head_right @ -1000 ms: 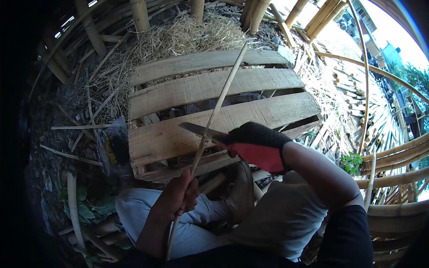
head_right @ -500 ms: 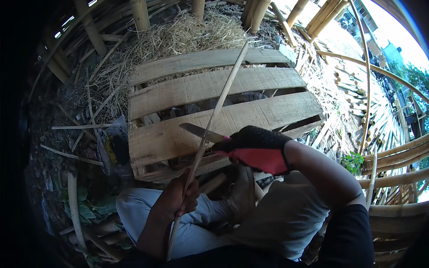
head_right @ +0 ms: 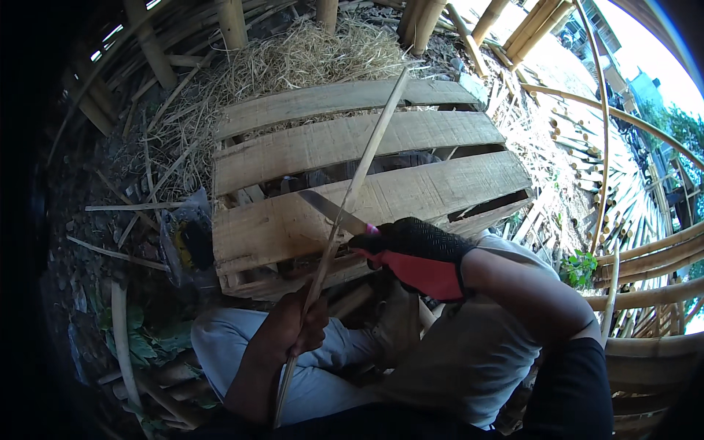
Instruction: The person sits on the ground and uses a knife to shave and smooth a thin bamboo stick. They hold the stick with the left hand and repeatedly draw the knife along its length to remove splinters and shape the surface.
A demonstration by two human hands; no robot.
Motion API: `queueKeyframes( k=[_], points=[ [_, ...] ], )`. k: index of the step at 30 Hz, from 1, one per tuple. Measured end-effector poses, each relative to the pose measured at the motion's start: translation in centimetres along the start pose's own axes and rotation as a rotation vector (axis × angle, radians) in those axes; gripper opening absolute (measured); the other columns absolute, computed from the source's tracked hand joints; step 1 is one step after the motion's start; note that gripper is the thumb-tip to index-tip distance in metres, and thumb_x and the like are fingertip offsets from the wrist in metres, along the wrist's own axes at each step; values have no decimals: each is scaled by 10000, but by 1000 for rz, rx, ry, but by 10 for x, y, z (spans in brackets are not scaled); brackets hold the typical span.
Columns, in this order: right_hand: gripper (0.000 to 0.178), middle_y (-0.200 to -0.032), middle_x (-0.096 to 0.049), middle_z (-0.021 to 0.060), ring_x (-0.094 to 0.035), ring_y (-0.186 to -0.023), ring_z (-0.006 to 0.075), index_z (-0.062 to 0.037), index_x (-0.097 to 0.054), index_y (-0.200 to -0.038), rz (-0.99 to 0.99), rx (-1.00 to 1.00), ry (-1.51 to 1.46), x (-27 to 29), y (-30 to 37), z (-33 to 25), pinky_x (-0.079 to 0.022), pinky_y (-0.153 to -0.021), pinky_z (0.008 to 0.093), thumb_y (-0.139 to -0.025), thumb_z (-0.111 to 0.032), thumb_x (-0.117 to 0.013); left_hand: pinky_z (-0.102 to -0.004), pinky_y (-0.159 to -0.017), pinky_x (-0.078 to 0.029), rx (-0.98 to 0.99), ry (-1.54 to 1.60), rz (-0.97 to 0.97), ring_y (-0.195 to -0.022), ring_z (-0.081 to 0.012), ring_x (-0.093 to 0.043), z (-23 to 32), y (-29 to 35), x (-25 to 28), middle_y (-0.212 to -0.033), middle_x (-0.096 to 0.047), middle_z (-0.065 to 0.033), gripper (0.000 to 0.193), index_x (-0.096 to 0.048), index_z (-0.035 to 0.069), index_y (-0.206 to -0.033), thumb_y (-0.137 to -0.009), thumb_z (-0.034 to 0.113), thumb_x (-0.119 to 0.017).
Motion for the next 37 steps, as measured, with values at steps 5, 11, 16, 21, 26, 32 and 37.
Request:
queueKeyframes(
  k=[5,11,16,21,26,32,37],
  points=[
    [326,-626,-510,-16,-449,-489,51,-28,-651,-1005,317,71,-258,63,5,-2,-364,-474,236,-1006,-336,-545,-233,-315,-206,-43,-50,29,-297,-64,-264,-2,6,4,-450,-271,48,591,-375,150,-640,-1052,561,-274],
    [364,-740,-615,14,-544,-541,114,-101,-670,-891,96,-203,-522,36,7,1,-428,-514,291,-1004,-414,-522,-232,-315,-208,-39,-63,35,-304,-56,-257,1,6,4,-474,-278,50,583,-368,151,-642,-1057,549,-270],
    [332,-737,-613,11,-537,-551,109,-88,-664,-870,-189,-119,-85,-7,4,-6,-434,-525,300,-996,-379,-564,-229,-321,-218,22,10,9,-308,-57,-251,0,5,2,-474,-269,52,575,-368,151,-642,-1062,529,-264],
    [294,-735,-615,12,-577,-631,115,-67,-694,-1132,115,-109,-54,21,2,-3,-475,-616,296,-969,-292,-596,-235,-317,-223,-13,-17,-10,-304,-71,-269,-5,2,4,-469,-278,42,565,-393,131,-689,-1047,560,-312],
    [327,-677,-599,0,-534,-594,107,-70,-706,-982,111,-84,-125,39,-2,-6,-426,-593,287,-958,-387,-628,-227,-321,-224,-15,-42,18,-302,-63,-260,1,7,2,-464,-285,48,569,-375,149,-642,-1062,518,-268],
    [354,-717,-634,26,-590,-644,118,-32,-681,-1018,-70,-141,-200,1,4,3,-461,-607,291,-985,-371,-581,-236,-315,-223,-3,-3,5,-305,-69,-264,-4,5,8,-462,-272,43,565,-387,142,-683,-1040,574,-318],
    [404,-1012,-690,146,-615,-969,107,-99,-632,-1239,-51,-97,-101,-2,-6,29,-458,-870,286,-953,-383,-646,-234,-299,-213,4,-17,8,-292,-67,-270,-1,4,4,-453,-304,39,549,-388,155,-643,-1058,506,-307]
  ],
)
Point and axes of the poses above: each hand's wrist, its own y-axis away from the middle knuckle, its own x-axis out of the back of the hand, z = x × y, the point moved 8 cm from there along -y, towards the middle knuckle
